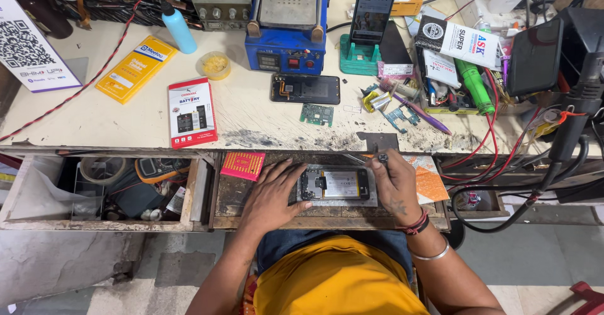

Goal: The person works at a repair bench on a disassembled smartphone, using a screwdriver-like tool to pry and scrape around the battery inside the phone body while steadying the phone with the other hand. They occasionally reach across the cluttered bench for parts and continue working on the battery compartment.

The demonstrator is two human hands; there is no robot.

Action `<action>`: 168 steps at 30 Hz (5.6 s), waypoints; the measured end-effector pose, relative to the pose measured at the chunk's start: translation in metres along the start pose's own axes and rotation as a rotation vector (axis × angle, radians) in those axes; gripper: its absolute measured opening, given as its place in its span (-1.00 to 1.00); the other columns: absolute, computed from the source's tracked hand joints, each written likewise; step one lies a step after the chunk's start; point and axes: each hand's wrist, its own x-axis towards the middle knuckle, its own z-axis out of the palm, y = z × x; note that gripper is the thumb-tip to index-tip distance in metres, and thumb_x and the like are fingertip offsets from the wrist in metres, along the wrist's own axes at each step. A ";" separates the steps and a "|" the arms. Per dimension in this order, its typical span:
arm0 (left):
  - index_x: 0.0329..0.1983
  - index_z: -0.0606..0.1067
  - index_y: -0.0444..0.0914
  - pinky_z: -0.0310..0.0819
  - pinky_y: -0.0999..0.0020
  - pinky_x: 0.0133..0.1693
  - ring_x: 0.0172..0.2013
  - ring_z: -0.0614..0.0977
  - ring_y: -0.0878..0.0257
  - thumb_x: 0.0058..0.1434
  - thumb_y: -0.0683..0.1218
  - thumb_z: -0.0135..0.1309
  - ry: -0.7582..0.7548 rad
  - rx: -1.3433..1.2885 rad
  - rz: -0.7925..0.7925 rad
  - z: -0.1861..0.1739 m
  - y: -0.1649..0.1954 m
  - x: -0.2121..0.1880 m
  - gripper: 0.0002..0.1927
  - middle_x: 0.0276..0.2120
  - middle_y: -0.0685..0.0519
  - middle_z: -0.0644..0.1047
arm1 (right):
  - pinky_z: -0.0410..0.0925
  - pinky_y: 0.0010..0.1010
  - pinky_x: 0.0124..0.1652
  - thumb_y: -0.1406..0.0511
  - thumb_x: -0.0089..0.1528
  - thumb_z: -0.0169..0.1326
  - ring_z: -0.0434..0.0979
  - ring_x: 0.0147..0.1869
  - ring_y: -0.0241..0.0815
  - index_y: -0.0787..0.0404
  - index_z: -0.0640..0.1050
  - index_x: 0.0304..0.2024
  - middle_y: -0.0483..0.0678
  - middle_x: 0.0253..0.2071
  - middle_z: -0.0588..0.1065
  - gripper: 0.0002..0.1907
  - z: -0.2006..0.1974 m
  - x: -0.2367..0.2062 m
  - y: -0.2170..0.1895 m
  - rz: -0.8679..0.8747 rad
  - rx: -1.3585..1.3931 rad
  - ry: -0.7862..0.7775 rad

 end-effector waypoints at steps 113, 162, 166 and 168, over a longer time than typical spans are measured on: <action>0.38 0.30 -0.14 -0.03 -0.05 0.39 0.37 0.30 -0.03 -0.01 0.19 0.38 0.121 -0.142 0.056 0.028 -0.018 0.003 -0.09 0.31 -0.12 0.39 | 0.61 -0.49 -0.16 0.42 0.54 0.21 0.71 -0.12 -0.28 0.17 0.18 0.09 0.05 -0.09 0.64 -0.59 0.092 0.108 0.056 -0.057 0.565 0.242; 0.40 0.31 -0.13 -0.02 -0.02 0.40 0.37 0.31 -0.01 -0.17 0.26 0.46 0.120 -0.109 0.023 0.032 -0.003 0.007 0.06 0.34 -0.10 0.37 | 0.48 -0.52 -0.07 0.41 0.52 0.12 0.56 -0.04 -0.29 0.17 0.13 0.32 0.04 -0.09 0.55 -0.51 -0.002 -0.074 0.057 0.212 0.349 0.355; 0.39 0.33 -0.13 -0.01 -0.02 0.40 0.36 0.33 0.00 -0.19 0.25 0.47 0.112 -0.101 0.011 0.034 -0.004 0.009 0.06 0.32 -0.11 0.40 | 0.45 -0.52 -0.02 0.40 0.54 0.14 0.56 0.01 -0.27 0.19 0.14 0.32 0.06 -0.07 0.54 -0.52 -0.003 -0.086 0.072 0.221 0.353 0.365; 0.38 0.34 -0.13 0.00 -0.01 0.39 0.36 0.33 0.01 -0.18 0.25 0.47 0.110 -0.103 0.009 0.035 -0.002 0.009 0.05 0.31 -0.11 0.41 | 0.39 -0.54 0.01 0.41 0.55 0.14 0.56 0.02 -0.26 0.21 0.14 0.30 0.07 -0.07 0.55 -0.53 -0.003 -0.090 0.075 0.229 0.333 0.356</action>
